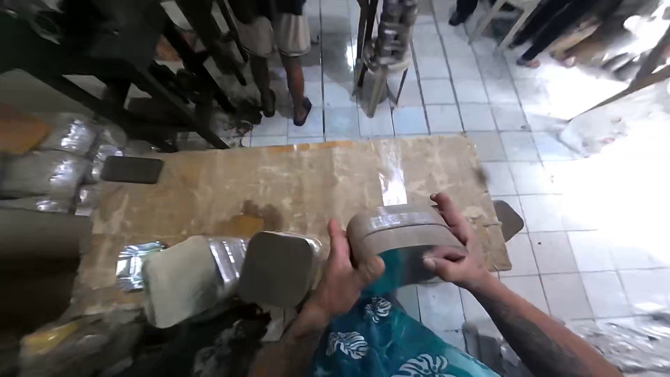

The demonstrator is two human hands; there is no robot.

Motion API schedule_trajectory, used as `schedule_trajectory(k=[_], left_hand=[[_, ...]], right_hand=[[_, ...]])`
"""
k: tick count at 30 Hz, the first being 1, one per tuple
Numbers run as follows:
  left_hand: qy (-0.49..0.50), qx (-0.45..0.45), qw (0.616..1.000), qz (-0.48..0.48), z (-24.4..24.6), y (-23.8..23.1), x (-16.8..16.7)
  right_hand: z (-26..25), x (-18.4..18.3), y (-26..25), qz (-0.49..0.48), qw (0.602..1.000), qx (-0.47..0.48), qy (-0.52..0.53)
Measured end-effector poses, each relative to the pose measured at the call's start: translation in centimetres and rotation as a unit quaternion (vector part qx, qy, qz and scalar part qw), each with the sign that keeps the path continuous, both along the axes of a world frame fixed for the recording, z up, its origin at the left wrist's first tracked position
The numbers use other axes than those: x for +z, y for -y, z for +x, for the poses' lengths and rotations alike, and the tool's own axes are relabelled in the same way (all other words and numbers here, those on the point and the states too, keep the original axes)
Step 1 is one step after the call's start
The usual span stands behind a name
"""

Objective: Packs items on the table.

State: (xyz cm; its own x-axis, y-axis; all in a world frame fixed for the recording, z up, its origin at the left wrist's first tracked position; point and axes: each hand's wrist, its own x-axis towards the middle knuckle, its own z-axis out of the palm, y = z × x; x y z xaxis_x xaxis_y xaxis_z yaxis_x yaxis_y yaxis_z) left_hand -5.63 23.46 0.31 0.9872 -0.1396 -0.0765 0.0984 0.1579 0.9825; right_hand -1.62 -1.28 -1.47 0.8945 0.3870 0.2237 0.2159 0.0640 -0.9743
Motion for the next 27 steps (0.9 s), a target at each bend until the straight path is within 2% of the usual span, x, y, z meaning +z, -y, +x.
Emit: schedule_trajectory(k=[2, 4, 6, 8, 10, 13, 17, 21, 24, 27], left_hand=[[-0.106, 0.006, 0.991, -0.086, 2.4, 3.0, -1.8], [-0.175, 0.024, 0.98, -0.092, 4.8, 5.1, -4.6], [-0.186, 0.056, 0.979, -0.056, 5.7, 6.6, -8.7], [-0.165, 0.068, 0.984, -0.025, 5.7, 7.2, -12.7], [-0.163, 0.055, 0.985, -0.029, 5.3, 7.2, -14.9], [-0.182, 0.037, 0.981, -0.05, 5.3, 6.6, -15.4], [-0.21, 0.08, 0.973, -0.054, 5.9, 7.5, -16.0], [-0.232, 0.061, 0.966, -0.094, 6.0, 7.7, -17.1], [-0.24, 0.076, 0.961, -0.116, 6.0, 8.0, -17.1], [-0.292, 0.117, 0.933, -0.172, 4.8, 7.2, -14.2]], right_hand=[[1.0, -2.8, 2.8, -0.066, 0.996, -0.037, 0.054], [2.4, -7.2, 4.7, -0.134, 0.98, -0.066, 0.13], [3.0, -12.3, 5.8, -0.153, 0.971, -0.071, 0.172], [3.3, -17.3, 6.2, -0.132, 0.972, -0.061, 0.185], [3.4, -20.1, 6.3, -0.097, 0.976, -0.056, 0.189], [3.9, -20.7, 6.1, -0.075, 0.976, -0.047, 0.201], [4.5, -21.1, 6.0, -0.098, 0.968, -0.058, 0.225], [4.6, -21.1, 6.3, -0.128, 0.961, -0.061, 0.236], [4.4, -19.2, 6.4, -0.179, 0.951, -0.086, 0.237], [4.5, -15.4, 5.2, -0.198, 0.954, -0.059, 0.215]])
